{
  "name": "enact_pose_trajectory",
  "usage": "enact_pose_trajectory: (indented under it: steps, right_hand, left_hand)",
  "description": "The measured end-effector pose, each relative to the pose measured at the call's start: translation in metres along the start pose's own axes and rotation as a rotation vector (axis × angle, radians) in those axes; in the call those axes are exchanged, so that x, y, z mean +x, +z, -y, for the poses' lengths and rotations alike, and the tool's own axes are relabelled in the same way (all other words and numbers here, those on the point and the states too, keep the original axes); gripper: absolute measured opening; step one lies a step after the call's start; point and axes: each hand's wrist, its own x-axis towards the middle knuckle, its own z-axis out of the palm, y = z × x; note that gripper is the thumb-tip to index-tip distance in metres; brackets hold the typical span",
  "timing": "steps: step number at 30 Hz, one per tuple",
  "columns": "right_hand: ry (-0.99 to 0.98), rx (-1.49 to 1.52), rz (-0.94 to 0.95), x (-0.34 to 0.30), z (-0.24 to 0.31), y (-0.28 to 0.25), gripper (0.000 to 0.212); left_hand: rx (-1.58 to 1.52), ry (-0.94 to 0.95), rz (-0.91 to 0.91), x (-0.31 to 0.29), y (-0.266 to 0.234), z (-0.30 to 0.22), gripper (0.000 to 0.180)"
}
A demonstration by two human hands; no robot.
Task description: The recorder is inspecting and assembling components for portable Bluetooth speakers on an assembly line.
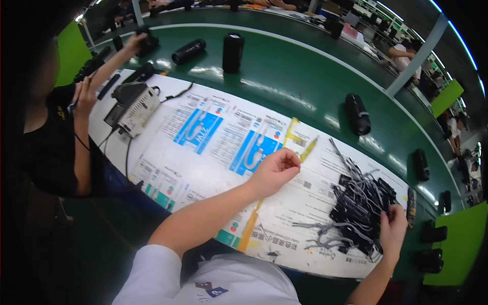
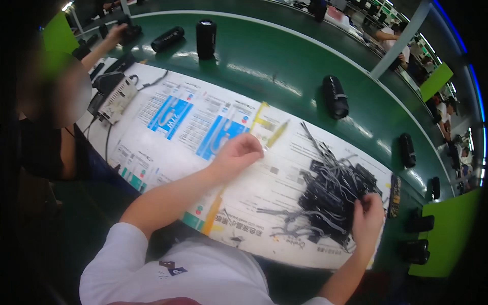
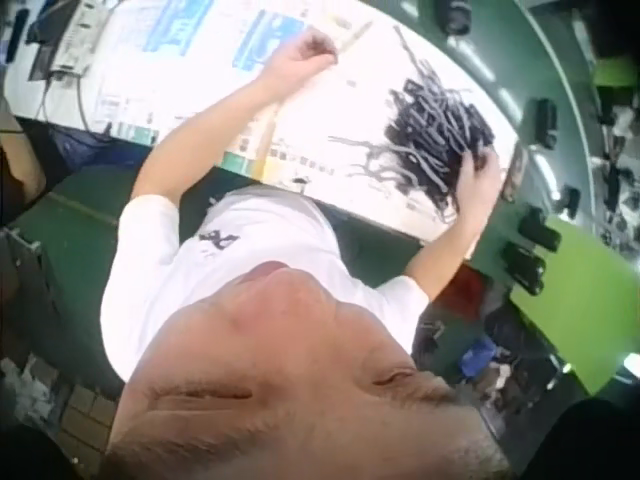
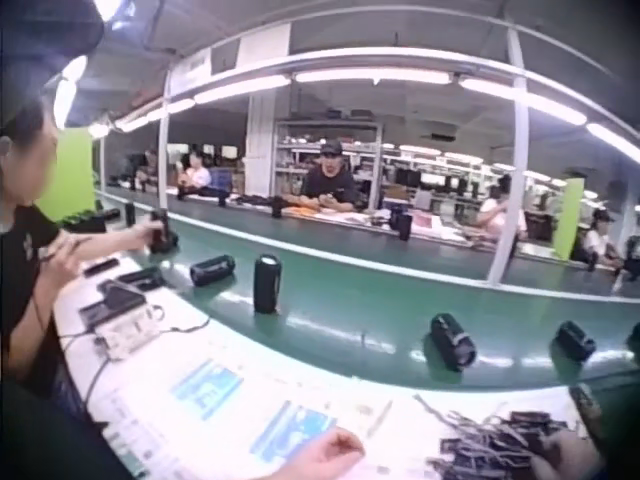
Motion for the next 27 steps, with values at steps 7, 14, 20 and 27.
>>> enact_pose_trajectory:
  steps: [7, 14, 20, 27]
  right_hand:
    - [-0.205, 0.883, -0.402, 0.005, -0.015, 0.028, 0.023]
    - [-0.062, 1.170, -0.370, -0.006, -0.024, 0.015, 0.072]
    - [-0.416, 1.122, -0.422, 0.013, -0.009, 0.035, 0.057]
    - [-0.475, 0.780, -0.548, 0.012, -0.017, 0.034, 0.049]
  left_hand:
    - [0.329, 0.110, -0.286, 0.047, -0.038, -0.049, 0.013]
    - [1.110, 0.450, -0.775, 0.163, -0.168, -0.081, 0.070]
    - [1.632, 0.558, -0.739, 0.239, -0.194, -0.138, 0.085]
    - [1.859, 0.116, -0.345, 0.233, -0.168, -0.162, 0.072]
